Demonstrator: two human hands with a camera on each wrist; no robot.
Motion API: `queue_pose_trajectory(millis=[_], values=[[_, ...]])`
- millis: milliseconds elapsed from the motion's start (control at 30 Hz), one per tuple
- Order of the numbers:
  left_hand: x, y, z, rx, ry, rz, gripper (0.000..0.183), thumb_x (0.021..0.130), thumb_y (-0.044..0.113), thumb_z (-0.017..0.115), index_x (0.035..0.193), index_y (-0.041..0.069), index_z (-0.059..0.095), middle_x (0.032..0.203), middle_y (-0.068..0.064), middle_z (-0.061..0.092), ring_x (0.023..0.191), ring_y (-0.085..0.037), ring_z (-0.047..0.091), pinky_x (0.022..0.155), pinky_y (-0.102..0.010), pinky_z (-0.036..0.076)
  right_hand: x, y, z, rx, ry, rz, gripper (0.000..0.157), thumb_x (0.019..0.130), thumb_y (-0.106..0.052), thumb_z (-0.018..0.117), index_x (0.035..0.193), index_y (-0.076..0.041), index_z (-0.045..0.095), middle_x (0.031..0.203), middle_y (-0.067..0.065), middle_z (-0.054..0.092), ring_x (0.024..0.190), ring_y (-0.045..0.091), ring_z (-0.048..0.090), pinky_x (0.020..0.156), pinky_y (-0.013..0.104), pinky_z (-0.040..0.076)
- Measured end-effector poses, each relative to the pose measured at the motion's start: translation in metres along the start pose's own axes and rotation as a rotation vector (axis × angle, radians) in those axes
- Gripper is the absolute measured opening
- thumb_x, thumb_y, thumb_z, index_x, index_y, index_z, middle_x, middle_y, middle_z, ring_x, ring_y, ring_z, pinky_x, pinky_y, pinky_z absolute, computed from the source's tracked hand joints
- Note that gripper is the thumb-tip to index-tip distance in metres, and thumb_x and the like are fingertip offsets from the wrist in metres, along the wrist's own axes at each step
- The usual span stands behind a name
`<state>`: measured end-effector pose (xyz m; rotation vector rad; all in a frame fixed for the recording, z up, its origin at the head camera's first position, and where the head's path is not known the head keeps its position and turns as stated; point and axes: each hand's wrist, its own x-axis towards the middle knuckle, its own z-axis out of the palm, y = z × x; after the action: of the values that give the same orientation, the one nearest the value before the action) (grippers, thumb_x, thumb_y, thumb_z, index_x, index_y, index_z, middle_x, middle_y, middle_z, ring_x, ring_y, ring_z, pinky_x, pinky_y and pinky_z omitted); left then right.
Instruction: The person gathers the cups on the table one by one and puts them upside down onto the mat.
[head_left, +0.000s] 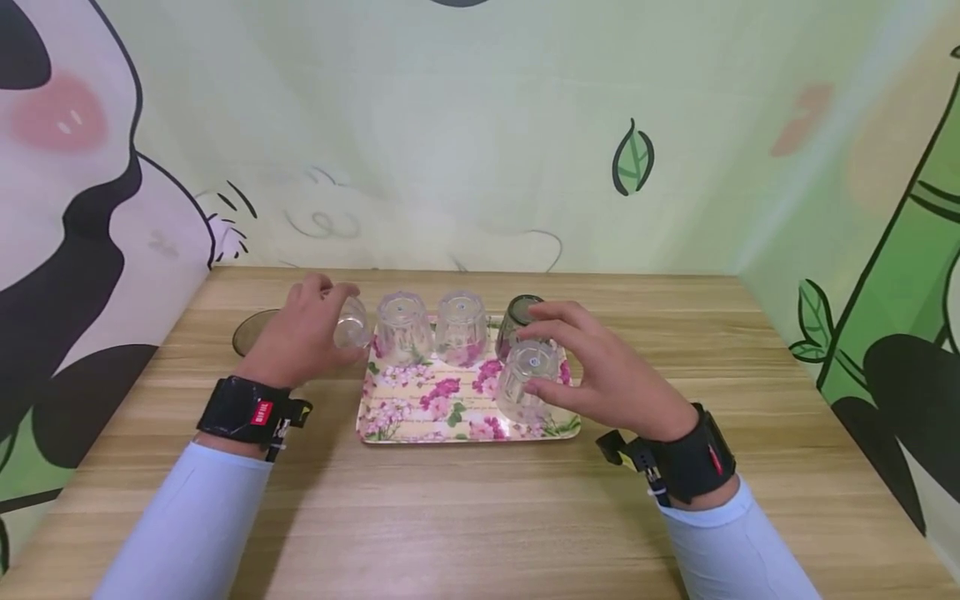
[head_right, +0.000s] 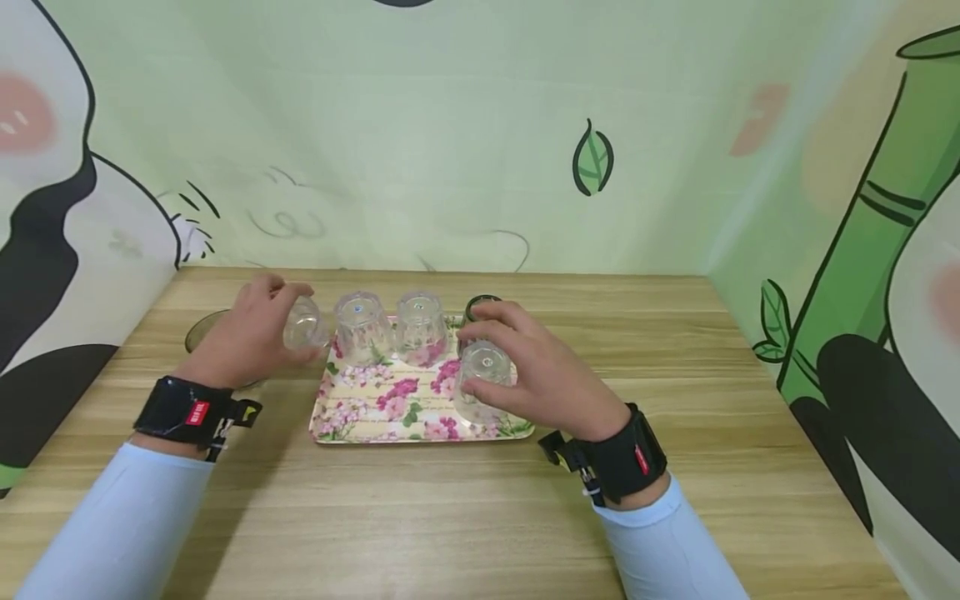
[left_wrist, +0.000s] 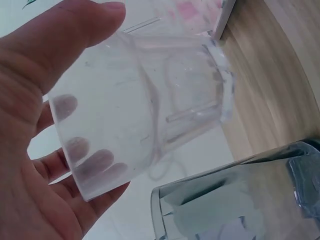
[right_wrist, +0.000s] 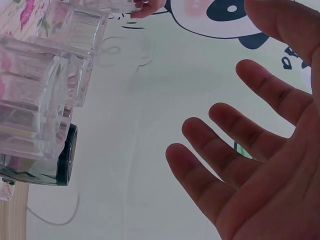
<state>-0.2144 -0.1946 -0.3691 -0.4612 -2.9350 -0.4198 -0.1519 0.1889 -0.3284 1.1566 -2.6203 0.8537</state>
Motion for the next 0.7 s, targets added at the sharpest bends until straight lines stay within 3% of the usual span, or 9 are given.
queue_pose_trajectory(millis=[367, 533, 700], values=[[-0.0018, 0.0031, -0.0021, 0.058, 0.068, 0.046, 0.088, 0.074, 0.033, 0.086, 0.142, -0.001, 0.041, 0.143, -0.028, 0.049, 0.129, -0.050, 0.044, 0.102, -0.068, 0.052, 0.0000, 0.0004, 0.0006, -0.002, -0.002, 0.003, 0.051, 0.088, -0.026, 0.078, 0.133, -0.012, 0.060, 0.151, 0.017, 0.047, 0.137, 0.032, 0.049, 0.108, 0.058, 0.053], [-0.0040, 0.0046, -0.0042, 0.072, 0.139, 0.060, 0.084, 0.076, 0.029, 0.085, 0.145, 0.006, 0.044, 0.143, -0.031, 0.049, 0.127, -0.052, 0.046, 0.096, -0.070, 0.054, 0.0000, -0.0001, 0.0008, -0.005, -0.004, 0.004, 0.051, 0.088, -0.027, 0.078, 0.133, -0.011, 0.060, 0.151, 0.016, 0.047, 0.137, 0.032, 0.048, 0.108, 0.057, 0.052], [-0.0070, 0.0066, -0.0067, 0.080, 0.171, 0.066, 0.075, 0.074, 0.028, 0.086, 0.138, 0.007, 0.052, 0.140, -0.030, 0.050, 0.123, -0.052, 0.047, 0.089, -0.068, 0.058, -0.0005, -0.0002, 0.0013, -0.001, -0.009, 0.012, 0.051, 0.087, -0.026, 0.078, 0.133, -0.012, 0.060, 0.151, 0.016, 0.047, 0.136, 0.032, 0.049, 0.108, 0.057, 0.053]])
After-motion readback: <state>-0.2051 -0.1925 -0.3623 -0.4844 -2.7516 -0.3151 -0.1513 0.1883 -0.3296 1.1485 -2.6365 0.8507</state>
